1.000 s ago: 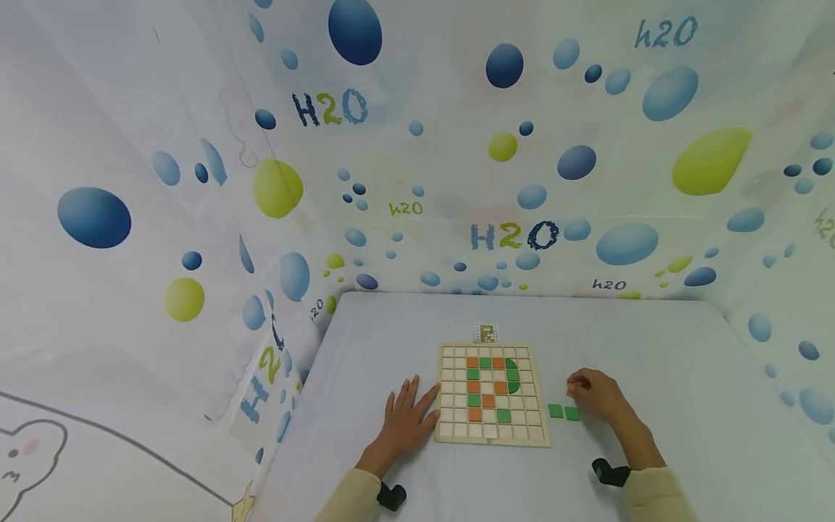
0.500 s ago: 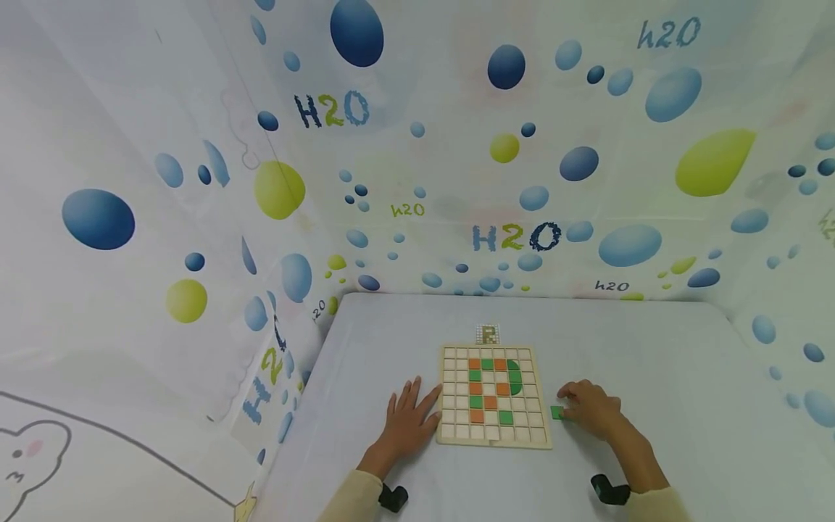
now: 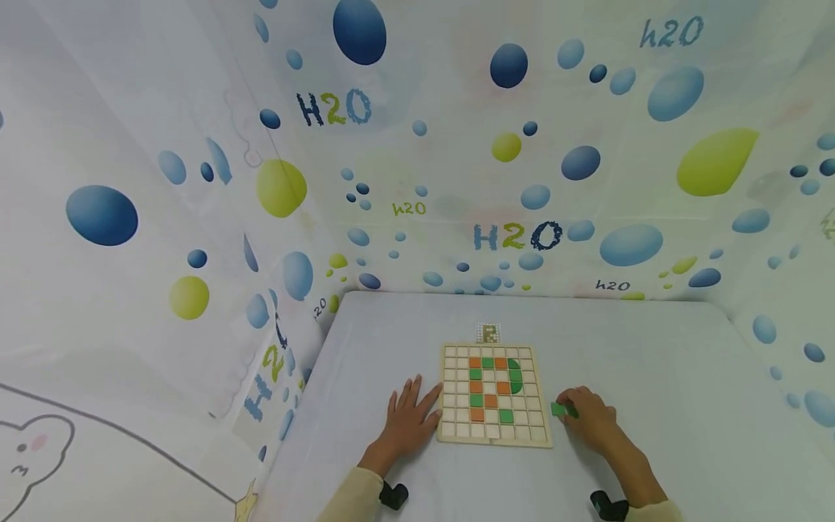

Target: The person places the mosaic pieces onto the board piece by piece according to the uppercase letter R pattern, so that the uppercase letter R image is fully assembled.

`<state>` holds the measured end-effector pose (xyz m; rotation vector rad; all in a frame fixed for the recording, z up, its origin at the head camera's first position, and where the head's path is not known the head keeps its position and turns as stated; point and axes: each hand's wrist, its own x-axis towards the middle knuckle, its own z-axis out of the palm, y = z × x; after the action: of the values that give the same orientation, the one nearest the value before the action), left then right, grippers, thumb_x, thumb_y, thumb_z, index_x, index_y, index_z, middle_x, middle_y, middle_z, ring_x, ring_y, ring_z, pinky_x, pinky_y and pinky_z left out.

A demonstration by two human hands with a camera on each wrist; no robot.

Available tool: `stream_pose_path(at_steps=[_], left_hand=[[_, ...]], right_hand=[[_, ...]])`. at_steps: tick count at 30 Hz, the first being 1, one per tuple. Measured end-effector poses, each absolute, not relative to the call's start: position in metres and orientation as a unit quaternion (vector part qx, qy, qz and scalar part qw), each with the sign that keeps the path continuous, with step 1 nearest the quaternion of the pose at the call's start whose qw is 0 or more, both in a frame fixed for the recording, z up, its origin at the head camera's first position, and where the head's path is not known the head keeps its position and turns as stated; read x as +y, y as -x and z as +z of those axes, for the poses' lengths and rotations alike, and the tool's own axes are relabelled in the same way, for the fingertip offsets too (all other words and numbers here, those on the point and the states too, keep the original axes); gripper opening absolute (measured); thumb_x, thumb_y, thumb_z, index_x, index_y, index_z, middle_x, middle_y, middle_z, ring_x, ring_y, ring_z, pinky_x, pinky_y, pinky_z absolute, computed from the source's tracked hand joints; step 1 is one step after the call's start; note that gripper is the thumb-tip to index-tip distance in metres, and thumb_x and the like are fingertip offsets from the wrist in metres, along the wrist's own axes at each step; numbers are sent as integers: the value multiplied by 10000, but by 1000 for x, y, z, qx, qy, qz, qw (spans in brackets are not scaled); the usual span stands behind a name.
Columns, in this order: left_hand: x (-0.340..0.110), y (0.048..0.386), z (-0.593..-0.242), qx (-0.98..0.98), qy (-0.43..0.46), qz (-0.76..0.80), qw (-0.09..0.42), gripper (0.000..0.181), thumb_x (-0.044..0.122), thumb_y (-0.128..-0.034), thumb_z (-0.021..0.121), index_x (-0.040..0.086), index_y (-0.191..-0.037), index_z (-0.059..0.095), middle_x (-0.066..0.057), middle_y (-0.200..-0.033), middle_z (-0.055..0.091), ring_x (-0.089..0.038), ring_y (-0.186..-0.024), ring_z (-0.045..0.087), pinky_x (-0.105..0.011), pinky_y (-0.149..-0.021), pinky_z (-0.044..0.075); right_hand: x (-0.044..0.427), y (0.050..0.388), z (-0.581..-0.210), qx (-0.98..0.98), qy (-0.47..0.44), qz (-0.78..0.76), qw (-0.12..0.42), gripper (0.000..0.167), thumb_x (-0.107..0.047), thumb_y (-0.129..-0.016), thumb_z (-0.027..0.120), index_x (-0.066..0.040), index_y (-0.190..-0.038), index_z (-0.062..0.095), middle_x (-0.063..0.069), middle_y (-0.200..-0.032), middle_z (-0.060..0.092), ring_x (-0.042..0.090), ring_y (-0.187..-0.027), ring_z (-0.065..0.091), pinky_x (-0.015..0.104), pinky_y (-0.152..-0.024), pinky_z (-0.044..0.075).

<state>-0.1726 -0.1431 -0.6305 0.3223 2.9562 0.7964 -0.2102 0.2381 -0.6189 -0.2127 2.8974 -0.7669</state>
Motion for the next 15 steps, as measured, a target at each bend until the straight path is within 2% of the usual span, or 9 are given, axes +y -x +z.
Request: stream_pose_path(at_steps=[7, 15], left_hand=[[-143, 176, -629, 963, -97, 248, 51, 540, 384, -1099, 484, 225, -1614, 452, -230, -1722, 254, -475, -1598, 196, -739, -1224, 134], [-143, 177, -637, 963, -98, 248, 39, 545, 385, -1098, 487, 230, -1618, 441, -224, -1727, 245, -469, -1601, 185, -735, -1227, 120]], right_hand=[[233, 215, -634, 961, 74, -265, 32, 249, -76, -939, 761, -9, -1166, 684, 181, -1163, 659, 385, -1099, 629, 483, -770, 418], [223, 215, -630, 960, 94, -263, 20, 265, -105, -948, 773, -46, -1189, 678, 151, -1213, 651, 387, -1164, 614, 489, -774, 417]])
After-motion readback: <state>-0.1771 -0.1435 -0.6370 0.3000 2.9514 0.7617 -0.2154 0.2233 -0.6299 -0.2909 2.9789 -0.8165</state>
